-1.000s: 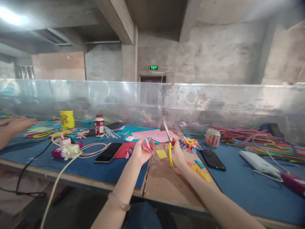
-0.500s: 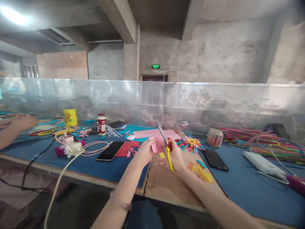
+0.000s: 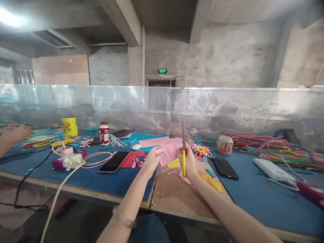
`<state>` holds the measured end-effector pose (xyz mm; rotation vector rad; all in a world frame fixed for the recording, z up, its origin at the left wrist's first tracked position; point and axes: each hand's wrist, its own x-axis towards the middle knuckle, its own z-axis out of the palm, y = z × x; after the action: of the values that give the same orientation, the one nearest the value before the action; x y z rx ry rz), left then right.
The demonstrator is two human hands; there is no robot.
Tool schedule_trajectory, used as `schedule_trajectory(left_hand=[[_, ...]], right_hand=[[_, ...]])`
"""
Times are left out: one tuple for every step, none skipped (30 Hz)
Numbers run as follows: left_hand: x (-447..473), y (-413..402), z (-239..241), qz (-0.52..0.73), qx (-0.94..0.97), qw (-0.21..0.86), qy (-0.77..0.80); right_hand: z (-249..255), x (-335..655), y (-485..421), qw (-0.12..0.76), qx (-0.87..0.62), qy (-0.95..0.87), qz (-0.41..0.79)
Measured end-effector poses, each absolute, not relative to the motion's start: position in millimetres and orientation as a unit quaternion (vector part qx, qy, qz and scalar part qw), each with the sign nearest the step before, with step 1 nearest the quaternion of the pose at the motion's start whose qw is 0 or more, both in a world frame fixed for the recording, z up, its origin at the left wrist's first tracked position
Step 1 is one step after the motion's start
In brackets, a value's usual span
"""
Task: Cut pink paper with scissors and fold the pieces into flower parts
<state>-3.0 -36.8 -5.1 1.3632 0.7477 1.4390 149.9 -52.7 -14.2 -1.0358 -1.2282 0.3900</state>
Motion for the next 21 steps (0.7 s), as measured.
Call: schedule_trajectory(left_hand=[[-4.3, -38.6, -3.5, 0.605, 0.575, 0.456, 0.310], [-5.7, -40.7, -1.6, 0.614, 0.595, 0.420, 0.306], [-7.0, -42.6, 0.3, 0.613, 0.621, 0.387, 0.297], [-8.3, -43.9, 1.9, 0.604, 0.648, 0.364, 0.289], [-9.4, -44.3, 3.0, 0.589, 0.668, 0.351, 0.288], [-10.3, -43.6, 3.6, 0.573, 0.681, 0.348, 0.296], [-10.7, -42.1, 3.6, 0.562, 0.682, 0.352, 0.309], [-10.6, -40.0, 3.1, 0.560, 0.672, 0.360, 0.326], [-9.8, -37.7, 2.4, 0.567, 0.653, 0.370, 0.339], [-8.2, -35.8, 1.7, 0.585, 0.626, 0.381, 0.347], [-5.8, -34.7, 1.2, 0.608, 0.596, 0.392, 0.349], [-2.7, -34.8, 1.0, 0.626, 0.571, 0.402, 0.346], [1.0, -36.1, 1.3, 0.640, 0.552, 0.410, 0.342], [5.1, -38.5, 1.8, 0.645, 0.545, 0.414, 0.339], [9.1, -41.5, 2.4, 0.640, 0.550, 0.418, 0.335], [12.7, -44.6, 2.9, 0.634, 0.560, 0.419, 0.330], [15.5, -47.4, 3.1, 0.626, 0.570, 0.422, 0.325], [17.2, -49.4, 2.7, 0.617, 0.580, 0.426, 0.319], [17.8, -50.4, 1.7, 0.607, 0.586, 0.436, 0.314], [17.4, -50.1, 0.1, 0.600, 0.584, 0.453, 0.306], [16.3, -48.9, -2.1, 0.593, 0.580, 0.475, 0.293]], right_hand=[[-15.0, 150.6, -51.3, 0.680, -0.461, -0.544, 0.173], [-16.2, 151.3, -49.8, 0.681, -0.458, -0.543, 0.175], [-17.6, 152.1, -48.2, 0.682, -0.456, -0.544, 0.177], [-19.0, 152.8, -46.8, 0.680, -0.454, -0.546, 0.181], [-20.3, 153.4, -45.5, 0.677, -0.455, -0.549, 0.184], [-21.3, 153.8, -44.6, 0.671, -0.457, -0.552, 0.188], [-22.0, 153.9, -44.1, 0.665, -0.462, -0.556, 0.190], [-22.1, 153.5, -44.0, 0.659, -0.467, -0.558, 0.191], [-21.7, 152.6, -44.3, 0.657, -0.469, -0.558, 0.192], [-20.8, 151.3, -45.0, 0.658, -0.468, -0.557, 0.194], [-19.4, 149.6, -46.0, 0.661, -0.465, -0.556, 0.197], [-17.8, 147.7, -47.2, 0.664, -0.460, -0.554, 0.200], [-16.2, 145.9, -48.5, 0.665, -0.455, -0.555, 0.205], [-14.7, 144.3, -49.9, 0.665, -0.449, -0.560, 0.209], [-13.6, 143.1, -51.2, 0.663, -0.440, -0.567, 0.213], [-13.0, 142.4, -52.2, 0.661, -0.430, -0.576, 0.215], [-12.8, 142.2, -53.0, 0.660, -0.419, -0.586, 0.215], [-13.0, 142.4, -53.5, 0.659, -0.408, -0.594, 0.213], [-13.4, 143.0, -54.0, 0.659, -0.400, -0.602, 0.210], [-13.9, 143.7, -54.4, 0.658, -0.397, -0.606, 0.205], [-14.3, 144.4, -54.9, 0.659, -0.397, -0.608, 0.198]])
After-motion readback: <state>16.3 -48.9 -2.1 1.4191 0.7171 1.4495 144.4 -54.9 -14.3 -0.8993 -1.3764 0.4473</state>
